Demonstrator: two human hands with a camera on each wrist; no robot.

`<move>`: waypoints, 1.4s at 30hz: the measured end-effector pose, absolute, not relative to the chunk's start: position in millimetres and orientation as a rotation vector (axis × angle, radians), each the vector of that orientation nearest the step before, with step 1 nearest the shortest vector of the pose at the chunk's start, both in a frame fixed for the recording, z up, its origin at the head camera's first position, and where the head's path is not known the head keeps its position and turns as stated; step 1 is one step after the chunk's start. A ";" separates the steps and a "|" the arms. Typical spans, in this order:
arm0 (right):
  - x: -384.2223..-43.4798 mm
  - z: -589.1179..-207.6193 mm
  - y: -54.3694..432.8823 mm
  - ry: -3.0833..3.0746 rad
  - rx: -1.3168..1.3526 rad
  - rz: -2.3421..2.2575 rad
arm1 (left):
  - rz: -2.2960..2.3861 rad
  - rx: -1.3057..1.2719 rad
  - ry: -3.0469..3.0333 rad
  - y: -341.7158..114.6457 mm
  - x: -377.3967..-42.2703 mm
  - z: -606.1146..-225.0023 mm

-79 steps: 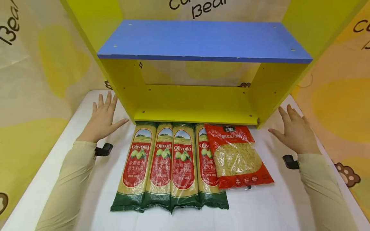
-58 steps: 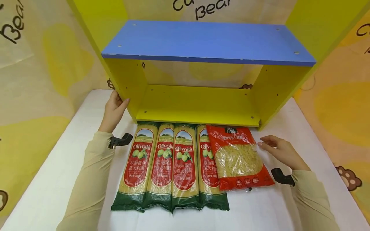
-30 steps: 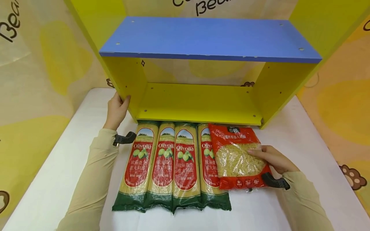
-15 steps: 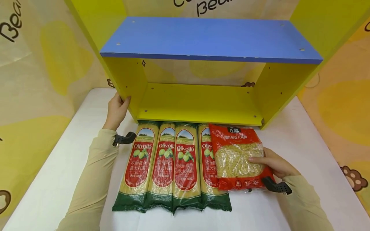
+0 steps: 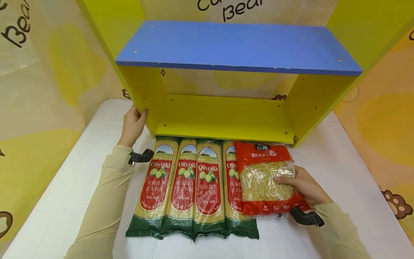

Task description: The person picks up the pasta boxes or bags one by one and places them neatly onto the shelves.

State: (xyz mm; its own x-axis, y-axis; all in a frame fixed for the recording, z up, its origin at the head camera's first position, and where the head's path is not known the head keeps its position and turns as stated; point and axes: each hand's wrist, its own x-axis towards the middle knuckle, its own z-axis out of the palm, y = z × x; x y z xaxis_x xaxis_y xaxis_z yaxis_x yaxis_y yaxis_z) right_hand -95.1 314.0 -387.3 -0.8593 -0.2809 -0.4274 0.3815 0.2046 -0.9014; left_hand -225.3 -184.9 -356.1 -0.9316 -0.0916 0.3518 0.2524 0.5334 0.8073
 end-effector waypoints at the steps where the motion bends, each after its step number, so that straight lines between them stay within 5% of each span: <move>1: -93.7 -386.0 312.3 2.003 0.105 -1.706 | -1.354 -0.131 -2.427 -184.8 -225.1 -356.8; 42: -71.2 -288.5 257.4 2.151 -0.106 -1.999 | -1.314 -0.156 -2.436 -180.3 -227.4 -359.5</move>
